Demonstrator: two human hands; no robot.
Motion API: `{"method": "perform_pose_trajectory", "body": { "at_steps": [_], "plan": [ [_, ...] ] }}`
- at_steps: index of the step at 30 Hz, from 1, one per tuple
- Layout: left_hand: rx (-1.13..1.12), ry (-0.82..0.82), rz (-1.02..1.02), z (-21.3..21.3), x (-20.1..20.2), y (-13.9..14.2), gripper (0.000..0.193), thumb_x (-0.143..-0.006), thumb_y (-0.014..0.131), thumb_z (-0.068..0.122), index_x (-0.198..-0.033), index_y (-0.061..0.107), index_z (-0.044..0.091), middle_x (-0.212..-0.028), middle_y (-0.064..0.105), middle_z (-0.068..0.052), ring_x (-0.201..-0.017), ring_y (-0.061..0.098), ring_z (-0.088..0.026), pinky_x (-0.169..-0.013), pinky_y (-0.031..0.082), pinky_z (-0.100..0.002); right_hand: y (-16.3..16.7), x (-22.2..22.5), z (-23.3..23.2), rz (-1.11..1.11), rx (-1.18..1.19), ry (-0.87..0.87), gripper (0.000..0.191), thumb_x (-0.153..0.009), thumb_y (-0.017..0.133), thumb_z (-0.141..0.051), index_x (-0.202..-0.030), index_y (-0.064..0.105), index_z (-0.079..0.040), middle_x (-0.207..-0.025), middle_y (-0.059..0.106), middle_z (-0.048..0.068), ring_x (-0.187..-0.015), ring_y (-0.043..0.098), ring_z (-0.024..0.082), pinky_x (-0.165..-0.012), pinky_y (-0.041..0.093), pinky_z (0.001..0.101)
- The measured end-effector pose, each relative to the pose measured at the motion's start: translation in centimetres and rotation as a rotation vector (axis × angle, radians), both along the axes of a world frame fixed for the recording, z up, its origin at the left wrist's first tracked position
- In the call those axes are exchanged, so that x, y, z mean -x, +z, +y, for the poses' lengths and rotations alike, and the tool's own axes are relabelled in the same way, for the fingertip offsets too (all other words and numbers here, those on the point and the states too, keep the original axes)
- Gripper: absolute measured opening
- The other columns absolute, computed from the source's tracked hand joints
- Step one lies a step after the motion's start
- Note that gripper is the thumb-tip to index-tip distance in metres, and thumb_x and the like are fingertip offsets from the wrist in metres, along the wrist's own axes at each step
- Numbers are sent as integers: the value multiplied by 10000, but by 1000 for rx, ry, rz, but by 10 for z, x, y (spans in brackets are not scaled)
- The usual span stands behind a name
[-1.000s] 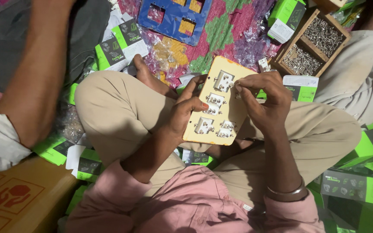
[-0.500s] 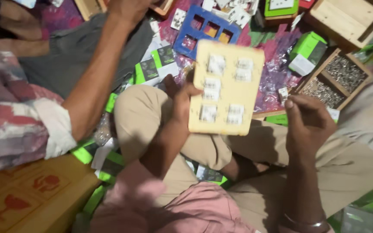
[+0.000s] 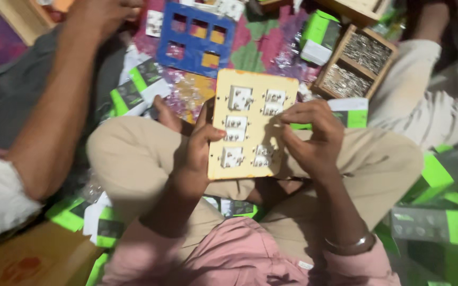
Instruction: The person sits cross-legged on the floor holding a mounting board and attaches white electrical switches and socket modules onto it, pressing and aligning each component by hand. They work through several boards, at one point fitting a blue board with sockets and switches, and take screws from a wooden compartment box nearby.
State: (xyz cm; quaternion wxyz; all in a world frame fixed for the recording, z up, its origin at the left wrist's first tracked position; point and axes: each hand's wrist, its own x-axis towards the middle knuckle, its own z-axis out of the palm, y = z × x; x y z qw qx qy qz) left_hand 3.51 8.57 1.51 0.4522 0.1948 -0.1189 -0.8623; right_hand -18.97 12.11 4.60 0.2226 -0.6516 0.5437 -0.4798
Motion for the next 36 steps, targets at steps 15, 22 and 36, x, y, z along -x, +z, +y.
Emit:
{"method": "perform_pose_trajectory", "body": {
  "at_steps": [15,22,36],
  "plan": [
    [-77,-119,-32,12,12,-15,718,-780,480,19,-1490,375,50,-1331,570,-157,-1201,609,-271,-1027,526,-414,6,-4,-13,215,-20,25,199,-823,829,6,-997,752,-54,-1032,749,65,-970,685,220,-937,497,387],
    [-92,-121,-87,14,6,-13,721,-780,483,35,-1495,384,48,-1326,565,-158,-1216,594,-265,-1050,507,-403,6,-7,-12,243,-25,34,216,-819,838,9,-1007,757,-58,-1027,747,62,-950,662,232,-913,501,369],
    [-93,-120,-67,15,8,-12,715,-760,488,44,-1469,396,43,-1360,556,-160,-1272,568,-276,-1101,481,-424,6,-7,-11,225,-4,-8,378,-846,864,16,-1187,707,-20,-1049,740,68,-962,644,223,-867,524,340]
  ]
}}
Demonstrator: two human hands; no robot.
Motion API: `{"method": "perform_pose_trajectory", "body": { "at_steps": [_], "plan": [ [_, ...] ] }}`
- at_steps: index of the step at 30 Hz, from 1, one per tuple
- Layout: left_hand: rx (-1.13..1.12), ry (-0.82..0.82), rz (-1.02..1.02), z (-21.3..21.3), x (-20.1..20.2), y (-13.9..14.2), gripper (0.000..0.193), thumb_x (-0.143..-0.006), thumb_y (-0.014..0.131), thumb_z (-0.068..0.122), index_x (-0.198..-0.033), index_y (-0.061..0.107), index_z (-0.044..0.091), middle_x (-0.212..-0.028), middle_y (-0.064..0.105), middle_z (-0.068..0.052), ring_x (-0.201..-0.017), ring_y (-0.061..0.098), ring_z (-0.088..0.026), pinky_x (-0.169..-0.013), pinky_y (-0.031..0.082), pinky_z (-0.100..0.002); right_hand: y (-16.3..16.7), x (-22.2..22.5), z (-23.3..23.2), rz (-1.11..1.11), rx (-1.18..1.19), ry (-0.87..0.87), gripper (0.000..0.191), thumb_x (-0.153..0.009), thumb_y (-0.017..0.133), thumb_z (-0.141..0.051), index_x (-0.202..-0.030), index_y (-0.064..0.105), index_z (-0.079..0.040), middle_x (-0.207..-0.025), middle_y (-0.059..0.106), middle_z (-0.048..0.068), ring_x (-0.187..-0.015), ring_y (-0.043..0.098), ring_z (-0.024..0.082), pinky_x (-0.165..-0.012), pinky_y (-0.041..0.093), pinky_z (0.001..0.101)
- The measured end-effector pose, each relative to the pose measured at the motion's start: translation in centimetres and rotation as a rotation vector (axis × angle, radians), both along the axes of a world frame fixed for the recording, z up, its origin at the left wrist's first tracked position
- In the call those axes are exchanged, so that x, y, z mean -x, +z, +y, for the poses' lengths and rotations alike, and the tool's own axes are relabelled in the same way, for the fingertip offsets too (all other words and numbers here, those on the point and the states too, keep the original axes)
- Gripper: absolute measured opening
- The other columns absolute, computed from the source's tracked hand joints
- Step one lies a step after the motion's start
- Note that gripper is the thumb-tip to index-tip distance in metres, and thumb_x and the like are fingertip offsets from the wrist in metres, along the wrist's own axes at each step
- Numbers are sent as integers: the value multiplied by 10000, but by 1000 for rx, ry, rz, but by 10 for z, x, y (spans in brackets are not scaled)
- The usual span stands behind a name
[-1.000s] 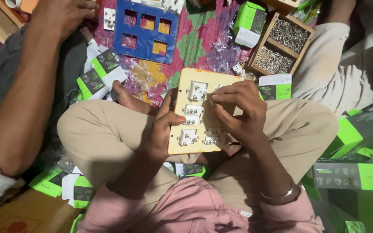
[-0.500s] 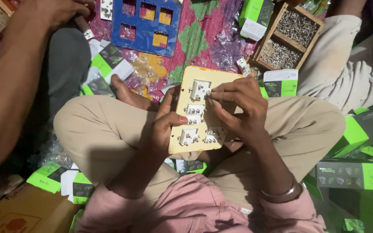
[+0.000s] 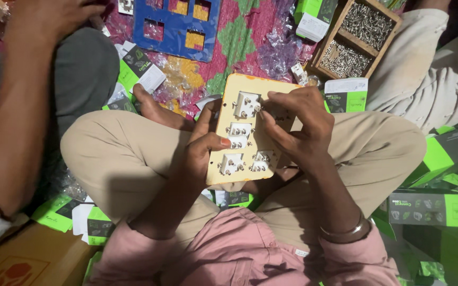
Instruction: The person sits cross-legged on the floor holding a mounting board and attaches white electrical switches and socket modules onto it, pressing and aligning each component by hand. They work through several boards, at one point fitting a blue board with sockets and switches, and take screws from a wooden compartment box nearby.
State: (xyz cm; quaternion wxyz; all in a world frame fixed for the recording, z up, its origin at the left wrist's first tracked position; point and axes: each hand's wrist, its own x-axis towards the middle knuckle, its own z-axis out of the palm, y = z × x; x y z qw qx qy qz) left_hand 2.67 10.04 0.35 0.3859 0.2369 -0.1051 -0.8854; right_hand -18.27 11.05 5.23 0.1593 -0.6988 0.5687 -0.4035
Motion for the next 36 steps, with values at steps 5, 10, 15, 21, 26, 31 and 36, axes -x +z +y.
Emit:
{"method": "perform_pose_trajectory", "body": {
  "at_steps": [5,10,15,21,26,31,36],
  "plan": [
    [5,-10,-32,1,-1,-4,721,-754,494,44,-1468,397,40,-1339,563,-169,-1239,585,-281,-1074,504,-433,2,1,0,66,-7,4,296,-819,885,7,-1082,765,-59,-1087,692,73,-1001,626,223,-851,503,355],
    [-22,-13,-10,0,-2,-2,738,-740,486,53,-1471,388,45,-1331,567,-173,-1220,599,-284,-1063,518,-435,-1,0,-1,31,4,10,271,-832,909,-29,-1063,770,-57,-1129,668,92,-1058,627,244,-852,528,342],
    [-15,7,-5,-2,-2,2,755,-735,479,60,-1484,383,44,-1338,566,-178,-1221,604,-297,-1068,516,-440,-4,2,0,25,-40,15,264,-817,932,-60,-1033,782,-69,-1137,671,92,-1056,621,249,-866,530,350],
    [5,11,15,-2,-2,1,764,-747,485,66,-1504,378,48,-1354,561,-183,-1232,600,-302,-1073,513,-446,-6,5,0,-37,-65,39,346,-822,921,-88,-1129,767,-41,-1157,666,82,-1109,621,233,-880,530,335],
    [2,11,-5,-1,-4,-3,763,-754,484,80,-1508,376,45,-1376,554,-180,-1248,583,-297,-1095,487,-440,-6,6,1,-2,-42,70,316,-773,938,-81,-1036,762,-96,-1162,671,97,-1051,598,224,-896,479,354],
    [22,45,39,-1,-2,-8,775,-759,484,66,-1524,366,23,-1439,520,-163,-1335,535,-277,-1179,417,-417,-5,6,1,-26,-79,65,434,-763,943,-113,-1142,751,-24,-1172,645,106,-1108,599,251,-934,517,369],
    [30,56,39,0,-3,-7,792,-759,474,63,-1542,364,17,-1451,512,-166,-1350,522,-286,-1184,404,-412,-4,3,0,-159,-83,76,299,-825,951,-88,-1005,711,-82,-1230,625,88,-1102,618,208,-915,545,323]
  ]
}}
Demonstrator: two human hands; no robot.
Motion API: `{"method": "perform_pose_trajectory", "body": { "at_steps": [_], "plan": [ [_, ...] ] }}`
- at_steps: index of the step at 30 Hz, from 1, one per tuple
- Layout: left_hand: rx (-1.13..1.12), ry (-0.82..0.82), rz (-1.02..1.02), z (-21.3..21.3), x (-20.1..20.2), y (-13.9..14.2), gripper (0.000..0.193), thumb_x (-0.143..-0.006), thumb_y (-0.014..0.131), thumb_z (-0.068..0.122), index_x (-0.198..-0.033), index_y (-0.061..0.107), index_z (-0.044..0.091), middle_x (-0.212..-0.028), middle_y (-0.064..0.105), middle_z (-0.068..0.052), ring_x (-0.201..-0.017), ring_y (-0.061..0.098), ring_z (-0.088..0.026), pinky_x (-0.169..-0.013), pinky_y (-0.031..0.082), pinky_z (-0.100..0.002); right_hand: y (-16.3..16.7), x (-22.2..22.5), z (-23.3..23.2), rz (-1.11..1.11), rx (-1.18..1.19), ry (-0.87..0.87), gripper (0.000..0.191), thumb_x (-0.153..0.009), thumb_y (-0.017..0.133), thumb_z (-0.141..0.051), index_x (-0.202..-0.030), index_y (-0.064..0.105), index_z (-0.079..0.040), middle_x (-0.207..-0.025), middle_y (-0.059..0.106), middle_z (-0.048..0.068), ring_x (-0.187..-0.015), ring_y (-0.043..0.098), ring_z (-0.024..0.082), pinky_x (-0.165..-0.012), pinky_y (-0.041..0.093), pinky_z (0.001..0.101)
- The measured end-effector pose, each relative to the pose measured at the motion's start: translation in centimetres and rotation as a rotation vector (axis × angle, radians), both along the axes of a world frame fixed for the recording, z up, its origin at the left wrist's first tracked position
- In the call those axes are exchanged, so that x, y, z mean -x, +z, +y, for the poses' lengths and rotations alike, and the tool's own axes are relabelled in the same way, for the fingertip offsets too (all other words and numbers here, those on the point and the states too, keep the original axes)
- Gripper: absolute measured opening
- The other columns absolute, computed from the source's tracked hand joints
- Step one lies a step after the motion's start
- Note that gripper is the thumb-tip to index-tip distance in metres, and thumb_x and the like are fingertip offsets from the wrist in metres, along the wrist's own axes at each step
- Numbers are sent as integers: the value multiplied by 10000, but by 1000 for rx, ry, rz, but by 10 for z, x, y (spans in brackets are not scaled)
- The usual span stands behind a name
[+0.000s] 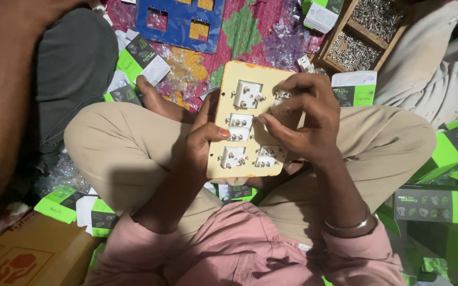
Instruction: The person sits cross-legged on the floor holding a mounting board and attaches white electrical switches and socket modules onto it, pressing and aligning each component by hand. They work through several boards, at one point fitting a blue board with sockets and switches, and take screws from a wooden compartment box nearby.
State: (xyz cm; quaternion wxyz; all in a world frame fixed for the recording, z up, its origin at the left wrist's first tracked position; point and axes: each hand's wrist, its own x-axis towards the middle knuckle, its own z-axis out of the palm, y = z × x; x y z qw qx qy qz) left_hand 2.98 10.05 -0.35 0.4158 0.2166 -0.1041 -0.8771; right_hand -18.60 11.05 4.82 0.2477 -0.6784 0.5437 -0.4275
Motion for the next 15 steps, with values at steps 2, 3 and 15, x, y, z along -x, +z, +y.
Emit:
{"method": "perform_pose_trajectory", "body": {
  "at_steps": [2,3,15],
  "plan": [
    [7,4,-7,-1,0,1,795,-765,477,57,-1550,363,15,-1460,505,-156,-1357,512,-277,-1187,400,-406,2,2,0,97,2,19,379,-782,944,-114,-1093,743,-37,-1217,617,111,-1124,595,243,-937,539,357],
    [-17,-2,-50,-1,-1,3,804,-755,479,58,-1549,353,31,-1454,503,-147,-1349,512,-273,-1174,402,-403,3,2,0,143,4,31,433,-760,941,-126,-1137,760,-14,-1211,613,123,-1135,583,261,-948,536,374],
    [-90,-43,-119,-2,-6,11,822,-746,485,65,-1557,351,37,-1403,525,-172,-1274,551,-286,-1109,436,-391,-3,4,2,-41,-8,13,326,-868,943,-135,-1060,682,-97,-1231,568,85,-1132,621,191,-959,555,327]
  ]
}}
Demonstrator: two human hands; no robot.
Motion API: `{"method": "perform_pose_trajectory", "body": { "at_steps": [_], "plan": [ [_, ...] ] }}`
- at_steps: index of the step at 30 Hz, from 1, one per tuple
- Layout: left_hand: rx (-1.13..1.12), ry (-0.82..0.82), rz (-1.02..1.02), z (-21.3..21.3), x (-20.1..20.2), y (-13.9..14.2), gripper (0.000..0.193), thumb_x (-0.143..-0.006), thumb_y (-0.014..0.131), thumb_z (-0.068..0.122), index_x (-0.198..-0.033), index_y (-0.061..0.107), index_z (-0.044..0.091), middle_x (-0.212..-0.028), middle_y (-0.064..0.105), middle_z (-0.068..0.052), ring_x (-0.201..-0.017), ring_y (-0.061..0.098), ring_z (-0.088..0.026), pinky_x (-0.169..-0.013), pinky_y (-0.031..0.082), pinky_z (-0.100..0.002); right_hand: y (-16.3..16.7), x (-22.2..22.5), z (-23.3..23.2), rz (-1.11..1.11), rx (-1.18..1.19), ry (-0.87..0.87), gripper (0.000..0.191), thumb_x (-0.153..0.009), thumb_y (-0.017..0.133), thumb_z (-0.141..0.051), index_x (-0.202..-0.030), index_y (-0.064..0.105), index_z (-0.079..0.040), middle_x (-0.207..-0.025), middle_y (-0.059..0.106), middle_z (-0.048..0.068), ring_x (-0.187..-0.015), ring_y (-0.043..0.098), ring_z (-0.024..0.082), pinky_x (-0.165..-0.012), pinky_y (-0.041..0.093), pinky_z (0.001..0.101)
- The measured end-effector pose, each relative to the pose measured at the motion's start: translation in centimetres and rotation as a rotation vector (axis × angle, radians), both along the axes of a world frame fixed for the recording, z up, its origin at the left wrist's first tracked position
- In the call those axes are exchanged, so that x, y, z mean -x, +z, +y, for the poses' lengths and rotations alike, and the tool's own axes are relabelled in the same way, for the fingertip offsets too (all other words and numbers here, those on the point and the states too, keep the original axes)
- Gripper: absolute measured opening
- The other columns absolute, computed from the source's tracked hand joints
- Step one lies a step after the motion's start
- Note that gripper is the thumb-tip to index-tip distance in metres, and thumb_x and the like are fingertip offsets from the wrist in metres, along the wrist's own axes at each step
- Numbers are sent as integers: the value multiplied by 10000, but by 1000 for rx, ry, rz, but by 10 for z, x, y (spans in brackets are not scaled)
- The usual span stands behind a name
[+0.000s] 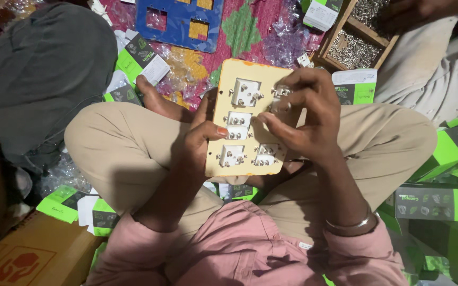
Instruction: The person sits cross-legged on the floor holding a mounting board and attaches white electrical switches and socket modules onto it, pressing and aligning each component by hand. They work through several boards, at one point fitting a blue board with sockets and switches, and take screws from a wooden compartment box nearby.
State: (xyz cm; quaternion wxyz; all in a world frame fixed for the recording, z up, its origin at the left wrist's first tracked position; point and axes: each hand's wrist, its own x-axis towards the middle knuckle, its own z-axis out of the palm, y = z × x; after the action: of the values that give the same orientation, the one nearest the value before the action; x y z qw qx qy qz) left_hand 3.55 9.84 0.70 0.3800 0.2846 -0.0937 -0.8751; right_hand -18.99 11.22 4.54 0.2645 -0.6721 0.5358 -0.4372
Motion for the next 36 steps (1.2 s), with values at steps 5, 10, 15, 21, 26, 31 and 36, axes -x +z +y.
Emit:
{"method": "perform_pose_trajectory", "body": {
  "at_steps": [5,10,15,21,26,31,36],
  "plan": [
    [-21,32,46,0,4,-3,833,-742,491,53,-1561,339,56,-1413,517,-167,-1279,544,-283,-1111,430,-387,-1,0,-1,50,-11,6,350,-846,947,-150,-1092,708,-80,-1260,581,100,-1166,602,220,-964,557,338],
    [22,14,22,0,3,4,811,-751,485,58,-1548,337,40,-1435,496,-157,-1333,522,-281,-1142,425,-400,3,0,0,166,-9,28,510,-788,959,-196,-1205,725,-19,-1279,585,114,-1192,580,272,-1012,537,385],
    [41,-2,-23,-3,0,9,822,-748,473,72,-1557,334,32,-1445,493,-153,-1340,511,-277,-1146,412,-383,6,-2,0,269,37,0,406,-759,971,-205,-1089,763,-90,-1233,617,90,-1142,588,265,-930,506,371],
    [42,-4,-15,-1,0,6,814,-760,476,61,-1560,331,36,-1458,489,-148,-1353,513,-263,-1147,421,-376,7,-3,1,247,-3,20,462,-764,951,-207,-1159,763,-58,-1226,608,112,-1129,552,286,-927,504,383],
    [36,19,11,1,-1,-1,815,-762,476,36,-1563,328,34,-1466,489,-150,-1361,507,-276,-1151,419,-391,5,-3,0,210,25,15,396,-787,957,-213,-1111,749,-121,-1246,602,96,-1148,573,253,-953,514,365],
    [55,45,97,1,1,-7,820,-759,473,25,-1565,321,53,-1459,507,-161,-1359,523,-301,-1157,433,-417,4,-3,0,88,-50,22,496,-799,932,-231,-1214,714,-68,-1265,568,104,-1178,575,259,-976,539,373],
    [54,64,121,5,-2,-19,802,-790,475,15,-1576,327,67,-1465,494,-150,-1351,519,-292,-1143,435,-426,-3,-2,0,190,38,4,346,-802,944,-167,-1066,722,-136,-1264,580,90,-1156,584,232,-958,535,344]
  ]
}}
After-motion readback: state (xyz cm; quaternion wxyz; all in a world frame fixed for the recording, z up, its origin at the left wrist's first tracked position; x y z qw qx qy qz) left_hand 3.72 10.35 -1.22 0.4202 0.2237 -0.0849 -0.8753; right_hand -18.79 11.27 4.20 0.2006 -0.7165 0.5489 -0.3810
